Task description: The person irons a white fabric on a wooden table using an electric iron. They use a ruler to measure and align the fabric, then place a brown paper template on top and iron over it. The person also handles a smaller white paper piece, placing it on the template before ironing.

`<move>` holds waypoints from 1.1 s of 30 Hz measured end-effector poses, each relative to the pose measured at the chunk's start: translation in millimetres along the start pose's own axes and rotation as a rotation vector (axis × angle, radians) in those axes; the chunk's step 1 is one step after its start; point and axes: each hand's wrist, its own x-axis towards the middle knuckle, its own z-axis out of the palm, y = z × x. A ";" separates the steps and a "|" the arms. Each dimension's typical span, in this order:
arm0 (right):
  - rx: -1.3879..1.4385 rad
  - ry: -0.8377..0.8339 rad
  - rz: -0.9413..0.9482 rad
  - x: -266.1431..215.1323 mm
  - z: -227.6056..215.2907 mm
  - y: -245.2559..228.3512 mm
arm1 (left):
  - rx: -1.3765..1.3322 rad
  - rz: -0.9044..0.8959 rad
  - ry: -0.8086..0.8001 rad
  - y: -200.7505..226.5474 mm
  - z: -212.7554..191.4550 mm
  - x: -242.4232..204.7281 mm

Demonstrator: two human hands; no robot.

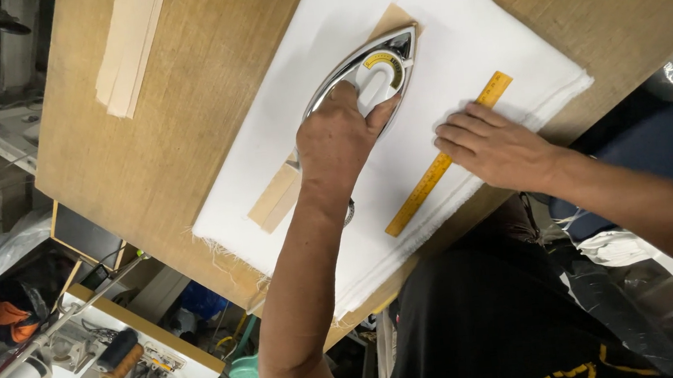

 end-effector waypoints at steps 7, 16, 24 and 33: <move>-0.084 -0.049 -0.117 -1.9 -5.4 3.2 | -0.031 -0.010 -0.006 7.3 1.1 7.6; -0.131 -0.087 -0.077 -36.3 -2.4 22.6 | -0.042 -0.037 -0.037 11.6 3.1 14.4; 0.058 -0.594 0.739 -90.6 -101.2 54.7 | 0.095 -0.136 -0.028 10.6 32.2 1.6; -0.052 -0.068 0.684 -60.9 -115.9 77.7 | 0.068 -0.127 0.058 12.5 32.4 -4.1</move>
